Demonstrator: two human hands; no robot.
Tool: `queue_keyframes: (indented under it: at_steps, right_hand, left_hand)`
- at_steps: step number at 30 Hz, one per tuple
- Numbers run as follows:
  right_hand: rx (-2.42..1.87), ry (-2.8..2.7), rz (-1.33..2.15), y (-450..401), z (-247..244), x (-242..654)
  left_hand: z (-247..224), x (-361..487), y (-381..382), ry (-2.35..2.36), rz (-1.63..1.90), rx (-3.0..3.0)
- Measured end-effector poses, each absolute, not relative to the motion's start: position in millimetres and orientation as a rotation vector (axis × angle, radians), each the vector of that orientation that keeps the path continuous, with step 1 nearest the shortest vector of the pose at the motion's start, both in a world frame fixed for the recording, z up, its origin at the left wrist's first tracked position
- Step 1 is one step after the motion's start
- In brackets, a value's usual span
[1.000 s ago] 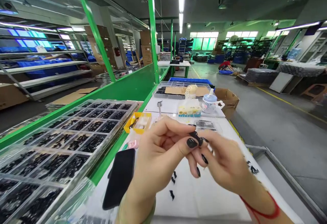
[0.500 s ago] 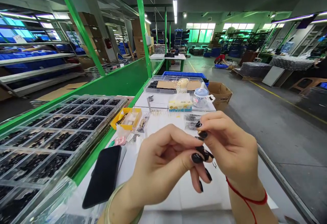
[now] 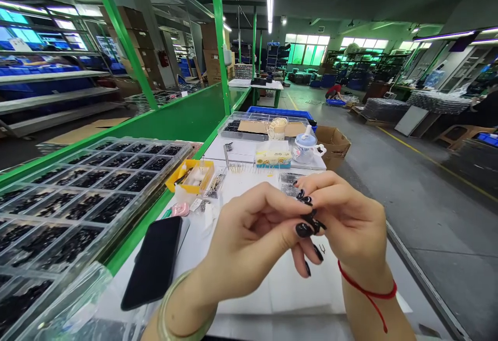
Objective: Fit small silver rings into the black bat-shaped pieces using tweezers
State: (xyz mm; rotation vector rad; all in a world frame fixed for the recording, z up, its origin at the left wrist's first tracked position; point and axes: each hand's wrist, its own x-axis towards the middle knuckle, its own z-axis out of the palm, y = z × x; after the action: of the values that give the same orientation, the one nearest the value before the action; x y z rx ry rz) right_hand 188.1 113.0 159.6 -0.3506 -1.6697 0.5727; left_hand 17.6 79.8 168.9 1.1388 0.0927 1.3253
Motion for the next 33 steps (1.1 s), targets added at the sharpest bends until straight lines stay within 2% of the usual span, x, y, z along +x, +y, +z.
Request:
queue_keyframes:
  at_steps: [13, 33]
  right_hand:
    - [-0.306, -1.614, 0.780, 116.3, 150.9, 182.3]
    - [-0.299, -1.670, 0.650, 114.3, 147.8, 179.9]
  left_hand:
    - [172.9, 14.0, 81.1, 0.125, 1.288, 1.125]
    - [172.9, 7.1, 80.9, 0.144, 1.129, 0.993]
